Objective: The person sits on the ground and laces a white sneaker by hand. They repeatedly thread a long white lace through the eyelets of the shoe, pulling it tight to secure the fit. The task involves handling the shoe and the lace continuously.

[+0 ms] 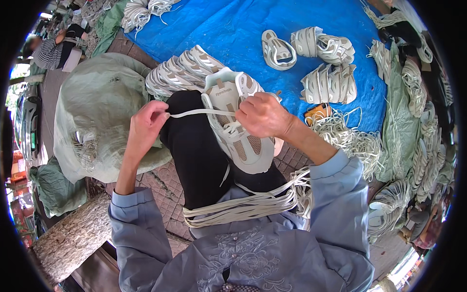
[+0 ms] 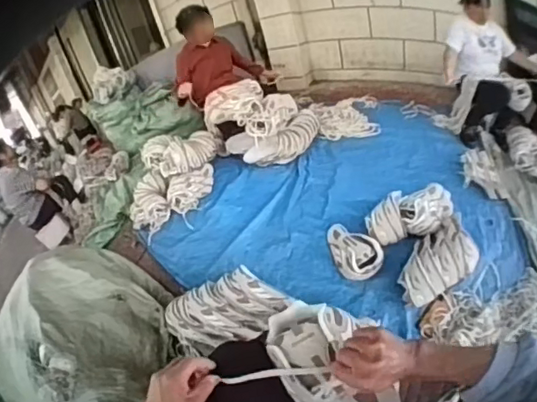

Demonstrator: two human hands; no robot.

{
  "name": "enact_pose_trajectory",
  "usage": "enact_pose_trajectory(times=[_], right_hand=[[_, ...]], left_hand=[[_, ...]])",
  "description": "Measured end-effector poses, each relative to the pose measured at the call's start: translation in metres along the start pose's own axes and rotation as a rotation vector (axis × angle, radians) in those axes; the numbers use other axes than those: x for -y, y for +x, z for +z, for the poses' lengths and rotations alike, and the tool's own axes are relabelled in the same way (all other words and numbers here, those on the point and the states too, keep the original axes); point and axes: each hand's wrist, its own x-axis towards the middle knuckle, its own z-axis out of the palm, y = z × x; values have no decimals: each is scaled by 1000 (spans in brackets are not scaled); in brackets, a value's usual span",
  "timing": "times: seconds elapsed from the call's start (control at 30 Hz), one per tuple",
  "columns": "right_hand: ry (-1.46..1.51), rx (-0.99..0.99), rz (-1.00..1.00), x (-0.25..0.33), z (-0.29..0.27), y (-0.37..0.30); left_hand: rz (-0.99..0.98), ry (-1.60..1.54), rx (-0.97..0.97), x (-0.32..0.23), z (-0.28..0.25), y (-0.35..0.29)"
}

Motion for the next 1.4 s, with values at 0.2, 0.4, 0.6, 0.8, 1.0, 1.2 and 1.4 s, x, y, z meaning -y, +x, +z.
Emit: enact_pose_trajectory(times=[0.2,0.4,0.6,0.8,1.0,1.2,1.4], right_hand=[[43,-255,109,14,6,-18],[70,-284,152,20,3,-24],[294,-213,277,15,8,-19],[644,95,541,-10,3,-9],[401,-130,543,-17,-19,-1],[692,291,693,15,-11,-13],[1125,588,761,-6,-19,-7]], left_hand=[[652,392,-170,-34,41,5],[486,68,98,-64,82,11],[392,222,143,-75,92,4],[207,102,116,-75,102,3],[-55,-53,415,-77,88,14],[-52,-169,482,-79,86,18],[197,-150,159,-69,77,11]])
